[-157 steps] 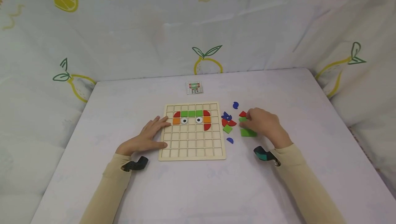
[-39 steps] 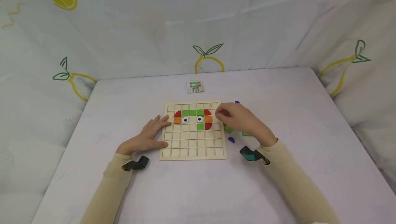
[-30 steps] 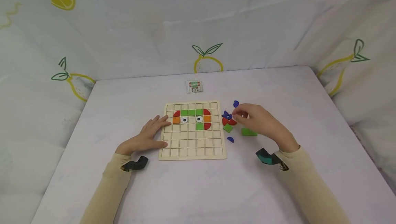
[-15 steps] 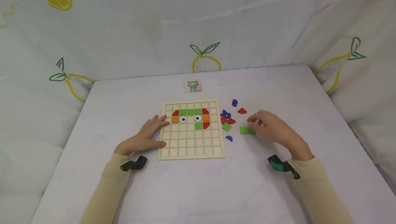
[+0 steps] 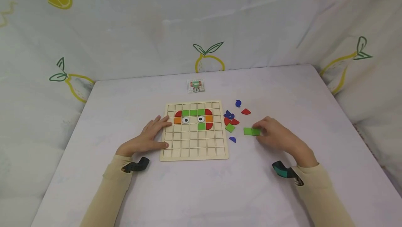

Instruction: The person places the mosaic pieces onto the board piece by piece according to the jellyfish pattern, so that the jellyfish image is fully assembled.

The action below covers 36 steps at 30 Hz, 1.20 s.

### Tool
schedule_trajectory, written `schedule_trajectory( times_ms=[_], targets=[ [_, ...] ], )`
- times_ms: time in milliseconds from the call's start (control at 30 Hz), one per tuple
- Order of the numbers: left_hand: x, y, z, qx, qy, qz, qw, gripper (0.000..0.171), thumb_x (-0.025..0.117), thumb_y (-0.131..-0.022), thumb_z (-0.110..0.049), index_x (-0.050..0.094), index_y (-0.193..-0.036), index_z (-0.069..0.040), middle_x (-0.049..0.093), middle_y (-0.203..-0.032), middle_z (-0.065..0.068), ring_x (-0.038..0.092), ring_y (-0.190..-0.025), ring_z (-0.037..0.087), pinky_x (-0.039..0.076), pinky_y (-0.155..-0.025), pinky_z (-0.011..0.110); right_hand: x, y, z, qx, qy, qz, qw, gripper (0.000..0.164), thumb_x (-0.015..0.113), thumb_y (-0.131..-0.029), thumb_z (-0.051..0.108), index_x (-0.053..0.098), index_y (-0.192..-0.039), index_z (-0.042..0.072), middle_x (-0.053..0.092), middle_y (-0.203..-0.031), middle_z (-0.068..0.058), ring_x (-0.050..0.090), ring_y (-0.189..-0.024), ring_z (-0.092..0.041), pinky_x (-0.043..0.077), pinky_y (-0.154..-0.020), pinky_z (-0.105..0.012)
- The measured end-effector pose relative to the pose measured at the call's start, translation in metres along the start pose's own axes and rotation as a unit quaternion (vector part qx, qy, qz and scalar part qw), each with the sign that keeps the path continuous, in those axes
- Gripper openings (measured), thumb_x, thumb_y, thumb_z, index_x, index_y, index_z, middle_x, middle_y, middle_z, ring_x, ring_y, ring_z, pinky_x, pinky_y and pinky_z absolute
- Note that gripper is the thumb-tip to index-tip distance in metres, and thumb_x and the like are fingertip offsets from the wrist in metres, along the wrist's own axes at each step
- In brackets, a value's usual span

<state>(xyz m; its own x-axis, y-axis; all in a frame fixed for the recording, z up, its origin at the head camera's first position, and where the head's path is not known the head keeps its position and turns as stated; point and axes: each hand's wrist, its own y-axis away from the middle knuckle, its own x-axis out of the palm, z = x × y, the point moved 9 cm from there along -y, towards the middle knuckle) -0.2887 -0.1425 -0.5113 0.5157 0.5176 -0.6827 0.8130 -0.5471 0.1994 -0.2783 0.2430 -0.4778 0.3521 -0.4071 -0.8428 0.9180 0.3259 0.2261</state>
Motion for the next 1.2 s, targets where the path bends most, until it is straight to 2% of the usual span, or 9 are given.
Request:
schedule_trajectory(
  times_ms=[133,233,400,533,767,967,1200],
  targets=[
    [-0.001,0.0,0.0,0.003,0.002,-0.001,1.0,0.075,0.075,-0.087,-0.028,0.04,-0.152,-0.015,0.013,-0.172,0.003,-0.005,-0.16,0.031,-0.007,-0.129,0.052,-0.003,-0.001,-0.001,0.008,0.004,-0.007,1.0,0.035,0.072,-0.088,0.008,0.068,-0.121,-0.003,0.063,-0.111,-0.017,0.058,-0.101,-0.031,0.057,-0.09,-0.052],
    [-0.001,0.0,0.0,0.003,0.003,0.0,1.0,0.075,0.075,-0.087,-0.028,0.04,-0.152,-0.015,0.013,-0.172,0.003,-0.005,-0.16,0.031,-0.007,-0.129,0.052,-0.007,-0.002,-0.001,0.011,0.002,-0.009,1.0,0.035,0.071,-0.088,0.008,0.067,-0.122,-0.003,0.064,-0.112,-0.017,0.058,-0.102,-0.032,0.058,-0.088,-0.05],
    [-0.001,0.0,0.0,0.0,0.002,0.0,1.0,0.075,0.075,-0.087,-0.029,0.04,-0.152,-0.014,0.013,-0.173,0.003,-0.005,-0.16,0.031,-0.007,-0.129,0.053,-0.022,-0.007,0.011,0.001,-0.012,-0.025,1.0,0.037,0.068,-0.092,0.012,0.065,-0.127,-0.001,0.064,-0.116,-0.015,0.056,-0.106,-0.031,0.057,-0.081,-0.037],
    [0.0,0.0,-0.001,-0.002,0.001,0.001,1.0,0.075,0.074,-0.087,-0.028,0.04,-0.152,-0.015,0.013,-0.173,0.002,-0.006,-0.16,0.03,-0.007,-0.129,0.052,-0.031,-0.013,0.031,-0.028,-0.018,-0.044,0.998,0.036,0.07,-0.093,0.014,0.066,-0.127,0.003,0.064,-0.115,-0.012,0.056,-0.103,-0.027,0.053,-0.075,-0.026],
    [-0.001,0.001,0.0,-0.005,0.002,0.001,1.0,0.076,0.074,-0.087,-0.029,0.039,-0.153,-0.014,0.012,-0.173,0.002,-0.006,-0.16,0.03,-0.007,-0.129,0.053,-0.036,-0.031,0.069,-0.051,-0.025,-0.043,0.997,0.037,0.07,-0.094,0.017,0.065,-0.129,0.004,0.063,-0.117,-0.011,0.056,-0.107,-0.028,0.055,-0.084,-0.037],
    [0.0,0.001,-0.001,-0.004,0.0,0.002,1.0,0.074,0.074,-0.087,-0.029,0.04,-0.152,-0.014,0.012,-0.173,0.002,-0.005,-0.16,0.031,-0.006,-0.129,0.052,-0.036,-0.047,0.104,-0.098,-0.032,-0.038,0.994,0.036,0.069,-0.095,0.017,0.066,-0.129,0.006,0.064,-0.119,-0.01,0.056,-0.11,-0.028,0.054,-0.085,-0.038],
    [-0.002,0.002,-0.003,0.002,0.0,-0.004,1.0,0.073,0.073,-0.088,-0.028,0.04,-0.152,-0.013,0.013,-0.172,0.003,-0.004,-0.16,0.031,-0.006,-0.129,0.052,-0.031,-0.062,0.128,-0.131,-0.045,-0.027,0.99,0.036,0.071,-0.094,0.016,0.066,-0.129,0.007,0.064,-0.119,-0.009,0.056,-0.111,-0.029,0.055,-0.088,-0.043]
  ],
)
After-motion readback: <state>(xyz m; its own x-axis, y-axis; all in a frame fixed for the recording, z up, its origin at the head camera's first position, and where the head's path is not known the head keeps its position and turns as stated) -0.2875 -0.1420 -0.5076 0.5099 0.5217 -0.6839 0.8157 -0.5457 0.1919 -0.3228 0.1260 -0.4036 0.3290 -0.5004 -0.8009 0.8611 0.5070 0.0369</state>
